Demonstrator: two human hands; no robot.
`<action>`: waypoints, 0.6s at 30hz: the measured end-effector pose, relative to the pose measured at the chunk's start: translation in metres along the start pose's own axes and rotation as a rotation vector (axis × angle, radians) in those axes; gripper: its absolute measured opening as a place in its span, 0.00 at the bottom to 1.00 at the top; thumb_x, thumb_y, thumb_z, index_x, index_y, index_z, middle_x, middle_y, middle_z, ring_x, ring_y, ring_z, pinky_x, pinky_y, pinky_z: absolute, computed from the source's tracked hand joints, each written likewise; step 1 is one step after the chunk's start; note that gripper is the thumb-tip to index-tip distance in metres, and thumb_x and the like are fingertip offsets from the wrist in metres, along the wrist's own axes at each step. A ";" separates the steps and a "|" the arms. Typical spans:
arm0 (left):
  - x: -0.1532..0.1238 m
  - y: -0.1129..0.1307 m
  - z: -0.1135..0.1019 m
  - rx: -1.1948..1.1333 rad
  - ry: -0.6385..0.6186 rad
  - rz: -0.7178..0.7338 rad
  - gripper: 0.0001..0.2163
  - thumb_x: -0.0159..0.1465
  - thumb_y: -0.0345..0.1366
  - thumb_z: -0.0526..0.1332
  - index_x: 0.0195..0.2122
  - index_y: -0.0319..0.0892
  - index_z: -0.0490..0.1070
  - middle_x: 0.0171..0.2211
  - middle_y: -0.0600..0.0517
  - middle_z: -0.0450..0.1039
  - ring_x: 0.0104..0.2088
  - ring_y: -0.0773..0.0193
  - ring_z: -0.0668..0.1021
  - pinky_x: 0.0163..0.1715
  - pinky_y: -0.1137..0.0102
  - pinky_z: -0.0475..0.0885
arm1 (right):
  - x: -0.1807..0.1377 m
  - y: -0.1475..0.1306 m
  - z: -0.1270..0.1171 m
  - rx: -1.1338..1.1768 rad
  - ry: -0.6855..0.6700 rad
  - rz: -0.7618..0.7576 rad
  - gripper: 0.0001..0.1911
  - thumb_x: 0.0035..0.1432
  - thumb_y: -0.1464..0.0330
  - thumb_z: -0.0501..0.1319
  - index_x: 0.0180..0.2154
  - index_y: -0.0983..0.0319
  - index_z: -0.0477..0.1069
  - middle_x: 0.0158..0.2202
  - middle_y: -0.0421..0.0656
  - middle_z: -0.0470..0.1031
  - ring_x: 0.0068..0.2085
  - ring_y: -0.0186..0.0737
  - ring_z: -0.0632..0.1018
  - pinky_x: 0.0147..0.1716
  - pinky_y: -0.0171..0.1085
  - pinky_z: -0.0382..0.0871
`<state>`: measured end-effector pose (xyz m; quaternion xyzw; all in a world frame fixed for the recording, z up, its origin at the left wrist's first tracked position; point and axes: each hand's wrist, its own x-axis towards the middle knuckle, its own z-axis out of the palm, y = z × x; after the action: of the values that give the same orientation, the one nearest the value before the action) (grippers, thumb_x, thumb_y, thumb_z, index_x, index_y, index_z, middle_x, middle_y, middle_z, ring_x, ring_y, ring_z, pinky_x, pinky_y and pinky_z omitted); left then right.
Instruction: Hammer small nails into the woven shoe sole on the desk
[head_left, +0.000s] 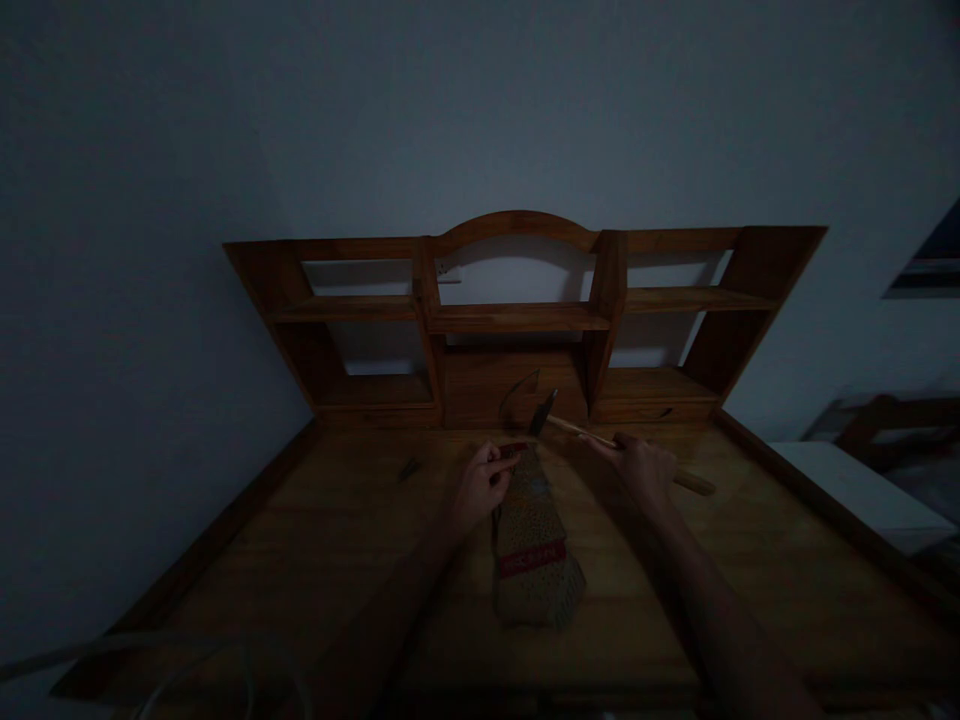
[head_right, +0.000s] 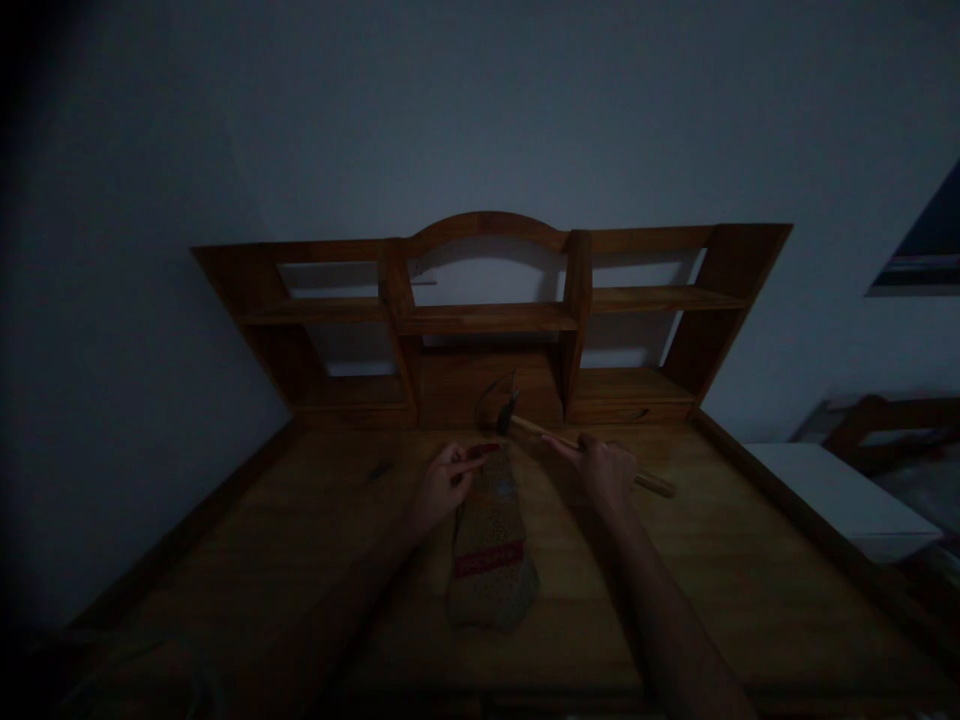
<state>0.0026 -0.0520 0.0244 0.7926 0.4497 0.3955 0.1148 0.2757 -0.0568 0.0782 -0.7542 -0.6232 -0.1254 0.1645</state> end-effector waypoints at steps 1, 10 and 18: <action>0.000 -0.001 0.000 0.002 0.002 0.002 0.16 0.62 0.29 0.53 0.47 0.49 0.74 0.35 0.51 0.62 0.38 0.67 0.69 0.39 0.72 0.68 | 0.000 0.000 -0.001 0.000 -0.002 -0.003 0.35 0.54 0.41 0.46 0.35 0.61 0.78 0.27 0.52 0.77 0.32 0.46 0.76 0.28 0.36 0.54; -0.006 0.009 0.001 0.099 -0.005 0.063 0.23 0.60 0.27 0.53 0.56 0.52 0.66 0.40 0.51 0.62 0.41 0.66 0.69 0.41 0.72 0.68 | -0.001 -0.001 -0.003 -0.033 -0.012 0.001 0.33 0.57 0.43 0.46 0.32 0.62 0.77 0.27 0.52 0.77 0.32 0.45 0.77 0.29 0.36 0.55; 0.008 -0.020 -0.068 0.458 0.237 -0.291 0.16 0.63 0.32 0.53 0.52 0.44 0.67 0.52 0.45 0.60 0.44 0.59 0.72 0.37 0.69 0.71 | 0.001 0.008 0.001 -0.061 -0.002 -0.013 0.20 0.60 0.56 0.53 0.34 0.62 0.76 0.28 0.50 0.78 0.31 0.43 0.77 0.30 0.37 0.54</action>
<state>-0.0573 -0.0454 0.0626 0.6731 0.6465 0.3532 -0.0647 0.2840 -0.0565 0.0768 -0.7549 -0.6242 -0.1448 0.1398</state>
